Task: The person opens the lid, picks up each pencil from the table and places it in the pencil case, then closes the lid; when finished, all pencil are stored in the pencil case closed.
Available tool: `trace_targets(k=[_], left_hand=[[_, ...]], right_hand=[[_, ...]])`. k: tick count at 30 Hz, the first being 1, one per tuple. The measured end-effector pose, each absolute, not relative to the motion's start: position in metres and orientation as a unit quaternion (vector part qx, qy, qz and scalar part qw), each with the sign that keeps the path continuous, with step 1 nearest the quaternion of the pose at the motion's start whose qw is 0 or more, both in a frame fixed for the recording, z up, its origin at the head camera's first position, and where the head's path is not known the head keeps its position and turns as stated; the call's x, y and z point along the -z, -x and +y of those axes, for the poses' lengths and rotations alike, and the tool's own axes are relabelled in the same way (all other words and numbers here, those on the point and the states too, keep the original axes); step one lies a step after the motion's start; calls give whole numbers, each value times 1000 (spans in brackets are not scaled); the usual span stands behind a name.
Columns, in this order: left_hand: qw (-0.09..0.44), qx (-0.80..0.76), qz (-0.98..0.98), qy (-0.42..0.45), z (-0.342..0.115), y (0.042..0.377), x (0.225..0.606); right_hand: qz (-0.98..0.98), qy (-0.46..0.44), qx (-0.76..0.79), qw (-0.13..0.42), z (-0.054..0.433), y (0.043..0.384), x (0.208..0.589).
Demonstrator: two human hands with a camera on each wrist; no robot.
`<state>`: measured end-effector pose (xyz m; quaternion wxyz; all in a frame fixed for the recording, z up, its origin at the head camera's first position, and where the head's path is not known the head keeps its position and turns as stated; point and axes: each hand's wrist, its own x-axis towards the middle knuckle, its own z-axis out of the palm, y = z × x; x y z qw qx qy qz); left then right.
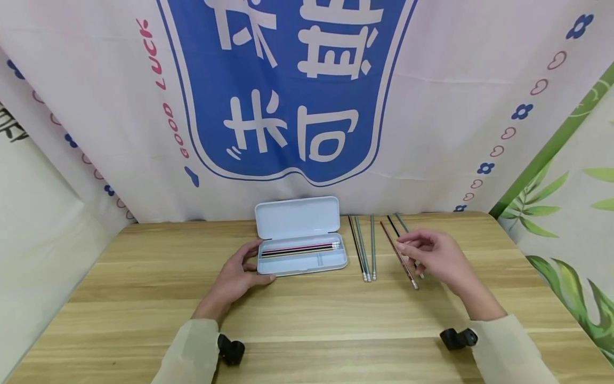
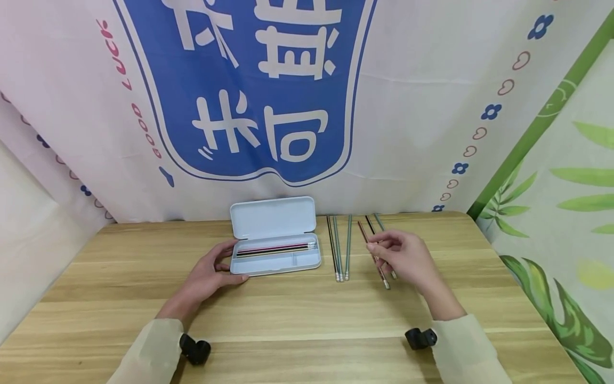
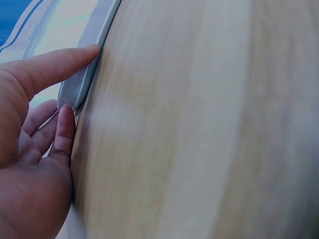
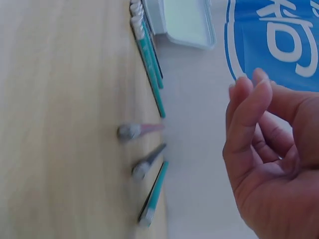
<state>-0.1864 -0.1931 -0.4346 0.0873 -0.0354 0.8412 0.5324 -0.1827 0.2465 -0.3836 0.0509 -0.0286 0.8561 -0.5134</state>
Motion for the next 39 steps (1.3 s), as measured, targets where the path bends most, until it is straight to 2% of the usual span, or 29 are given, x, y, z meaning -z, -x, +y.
trace_targets(k=[16,27,39], left_hand=[[87,-530,842,37,-194,186,435],[89,-533,841,35,-193,185,436],[86,-529,843,36,-193,187,435]], right_hand=[[859,-33,504,88,296,176,408],[866,-68,476,137,313,180,416],[876,-75,460,123,312,182,419]])
